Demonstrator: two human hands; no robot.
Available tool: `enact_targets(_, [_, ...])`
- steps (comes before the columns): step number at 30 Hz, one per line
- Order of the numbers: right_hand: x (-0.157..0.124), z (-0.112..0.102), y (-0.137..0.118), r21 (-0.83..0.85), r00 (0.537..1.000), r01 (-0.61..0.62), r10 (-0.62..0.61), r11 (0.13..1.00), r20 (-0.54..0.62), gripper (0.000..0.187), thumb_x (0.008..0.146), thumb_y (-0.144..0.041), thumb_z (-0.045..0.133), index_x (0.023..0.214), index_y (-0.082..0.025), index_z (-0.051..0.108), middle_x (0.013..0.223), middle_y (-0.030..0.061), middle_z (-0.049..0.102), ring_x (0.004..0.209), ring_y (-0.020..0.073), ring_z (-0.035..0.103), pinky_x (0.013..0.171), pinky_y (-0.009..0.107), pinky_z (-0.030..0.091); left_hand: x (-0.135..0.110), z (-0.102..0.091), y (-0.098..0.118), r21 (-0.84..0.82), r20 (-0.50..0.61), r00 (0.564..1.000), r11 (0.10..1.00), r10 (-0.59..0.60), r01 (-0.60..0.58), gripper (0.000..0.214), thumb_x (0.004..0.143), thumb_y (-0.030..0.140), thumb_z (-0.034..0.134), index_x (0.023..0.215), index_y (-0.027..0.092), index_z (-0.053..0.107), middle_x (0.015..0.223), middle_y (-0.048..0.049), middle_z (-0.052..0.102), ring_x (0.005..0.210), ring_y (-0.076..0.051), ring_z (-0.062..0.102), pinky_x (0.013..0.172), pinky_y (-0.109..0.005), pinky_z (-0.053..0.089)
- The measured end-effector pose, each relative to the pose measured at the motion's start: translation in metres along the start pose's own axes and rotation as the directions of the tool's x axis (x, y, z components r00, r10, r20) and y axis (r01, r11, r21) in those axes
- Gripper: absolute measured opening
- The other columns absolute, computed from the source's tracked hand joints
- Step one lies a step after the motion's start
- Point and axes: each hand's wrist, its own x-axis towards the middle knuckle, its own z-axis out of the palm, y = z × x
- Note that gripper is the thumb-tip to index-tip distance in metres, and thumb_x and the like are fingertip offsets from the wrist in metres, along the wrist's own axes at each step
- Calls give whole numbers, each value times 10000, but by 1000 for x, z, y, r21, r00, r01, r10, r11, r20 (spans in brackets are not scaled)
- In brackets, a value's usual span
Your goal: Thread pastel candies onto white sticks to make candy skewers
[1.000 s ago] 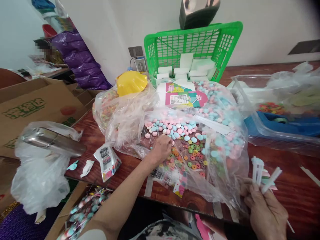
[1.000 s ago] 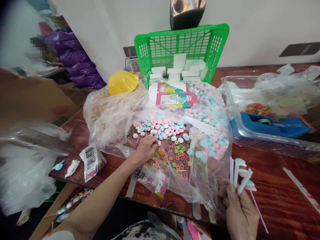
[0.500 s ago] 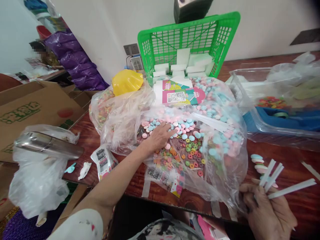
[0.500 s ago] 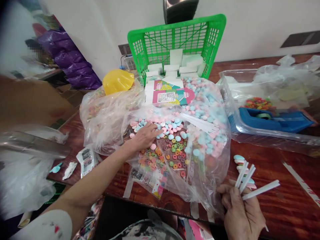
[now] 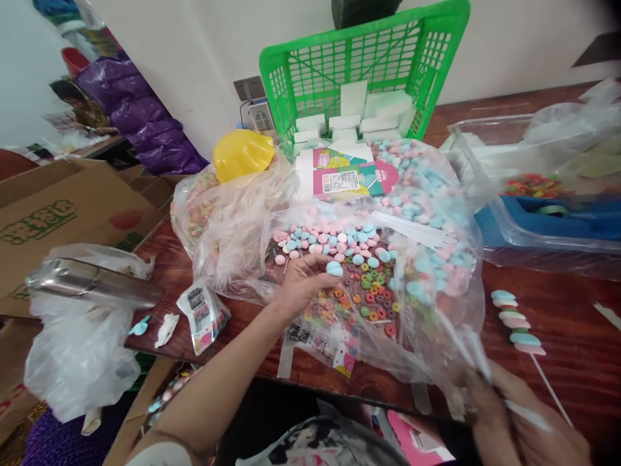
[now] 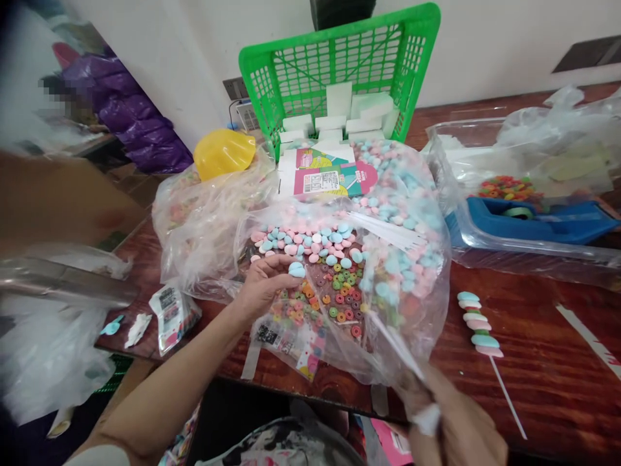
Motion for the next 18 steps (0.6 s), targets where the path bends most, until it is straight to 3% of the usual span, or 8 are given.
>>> enact_targets(2, [2, 10, -20, 2, 964, 221, -218, 975, 149, 248, 885, -234, 541, 1110, -213, 643, 735, 27, 690, 542, 144, 613, 589, 254, 486, -12, 13, 3, -125, -12, 999, 991, -36, 35, 307, 567, 163, 762, 862, 129, 686, 594, 13, 655, 485, -123, 594, 409, -209, 470])
enact_targets(4, [7, 24, -34, 70, 930, 304, -312, 950, 192, 279, 902, -165, 491, 1150, -206, 612, 700, 13, 665, 523, 135, 598, 560, 238, 475, -21, 23, 5, -189, -13, 998, 980, -59, 55, 324, 564, 142, 755, 883, 129, 701, 590, 7, 667, 478, -124, 602, 400, -201, 474])
enact_targets(8, [9, 40, -37, 164, 929, 195, -236, 967, 285, 266, 911, -140, 451, 1121, -197, 602, 626, -26, 598, 477, 115, 554, 485, 208, 442, -36, 32, 9, -238, 33, 994, 965, -107, 112, 335, 558, 122, 757, 891, 123, 718, 569, -6, 679, 434, -117, 591, 401, -201, 482])
enact_targets(11, [7, 38, -31, 170, 926, 147, -196, 974, 322, 182, 914, -169, 447, 953, -203, 623, 543, -54, 541, 396, 97, 476, 428, 200, 401, -44, 33, 9, -249, 82, 984, 953, -159, 175, 359, 549, 118, 779, 904, 126, 727, 588, -9, 687, 474, -127, 622, 448, -208, 508])
enact_targets(14, [6, 34, -29, 140, 921, 142, -183, 980, 344, 186, 918, -190, 437, 815, -207, 592, 524, -51, 531, 403, 102, 484, 440, 203, 410, -50, 32, 7, -261, 135, 970, 937, -200, 230, 387, 565, 137, 804, 945, 136, 729, 661, -22, 715, 523, -133, 657, 527, -222, 539])
enact_targets(18, [1, 34, -28, 140, 929, 104, -147, 985, 339, 182, 927, -217, 435, 916, -207, 616, 556, -35, 566, 428, 118, 509, 453, 221, 430, -54, 32, -3, -285, 94, 975, 934, -199, 218, 347, 609, 203, 817, 935, 126, 727, 648, -42, 719, 545, -144, 670, 537, -223, 541])
